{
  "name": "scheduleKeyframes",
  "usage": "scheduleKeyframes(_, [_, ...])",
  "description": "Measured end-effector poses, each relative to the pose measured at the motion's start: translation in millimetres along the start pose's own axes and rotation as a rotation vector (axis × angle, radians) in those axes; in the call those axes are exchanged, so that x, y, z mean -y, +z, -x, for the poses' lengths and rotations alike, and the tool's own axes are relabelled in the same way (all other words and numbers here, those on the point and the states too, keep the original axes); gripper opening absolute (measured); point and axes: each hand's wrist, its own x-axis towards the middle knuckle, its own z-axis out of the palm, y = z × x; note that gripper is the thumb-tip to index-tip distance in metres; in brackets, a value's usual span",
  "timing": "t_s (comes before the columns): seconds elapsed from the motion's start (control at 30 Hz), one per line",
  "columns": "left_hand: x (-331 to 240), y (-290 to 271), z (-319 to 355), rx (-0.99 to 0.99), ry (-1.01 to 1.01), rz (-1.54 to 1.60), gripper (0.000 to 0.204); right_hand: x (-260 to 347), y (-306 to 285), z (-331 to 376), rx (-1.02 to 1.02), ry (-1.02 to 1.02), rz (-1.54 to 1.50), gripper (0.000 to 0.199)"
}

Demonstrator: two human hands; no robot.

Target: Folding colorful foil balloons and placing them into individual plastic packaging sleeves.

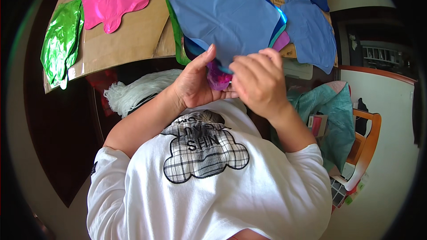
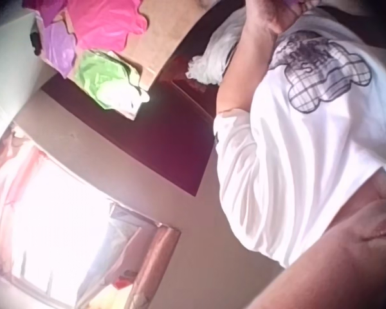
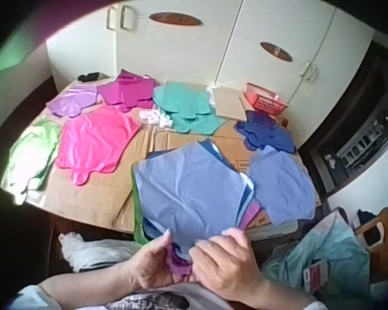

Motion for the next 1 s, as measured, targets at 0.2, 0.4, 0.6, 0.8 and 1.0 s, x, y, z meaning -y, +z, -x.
scheduleKeyframes(0.2, [2.0,-1.0,-1.6,-0.112,0.009,-0.166,0.042,6.2,-1.9,2.7,0.137,0.068,-0.244,0.024])
scheduleKeyframes(0.4, [-3.9,14.2,10.6,-0.287,-0.019,-0.182,0.021,-53.6,-33.3,5.0,-0.083,0.722,-0.348,0.032])
scheduleKeyframes(0.6, [-2.5,-9.2,35.9,0.046,-0.185,0.095,0.019,-98.2,-51.6,61.2,0.338,1.402,-1.192,0.059])
scheduleKeyframes(0.8, [1.9,-12.7,34.2,-0.014,-0.221,-0.044,0.020,-112.4,-31.4,15.7,0.195,1.357,-1.622,0.054])
scheduleKeyframes(1.0, [2.3,-17.8,40.5,0.056,-0.233,-0.096,0.042,-147.2,-12.1,-24.7,0.498,1.114,-1.271,0.035])
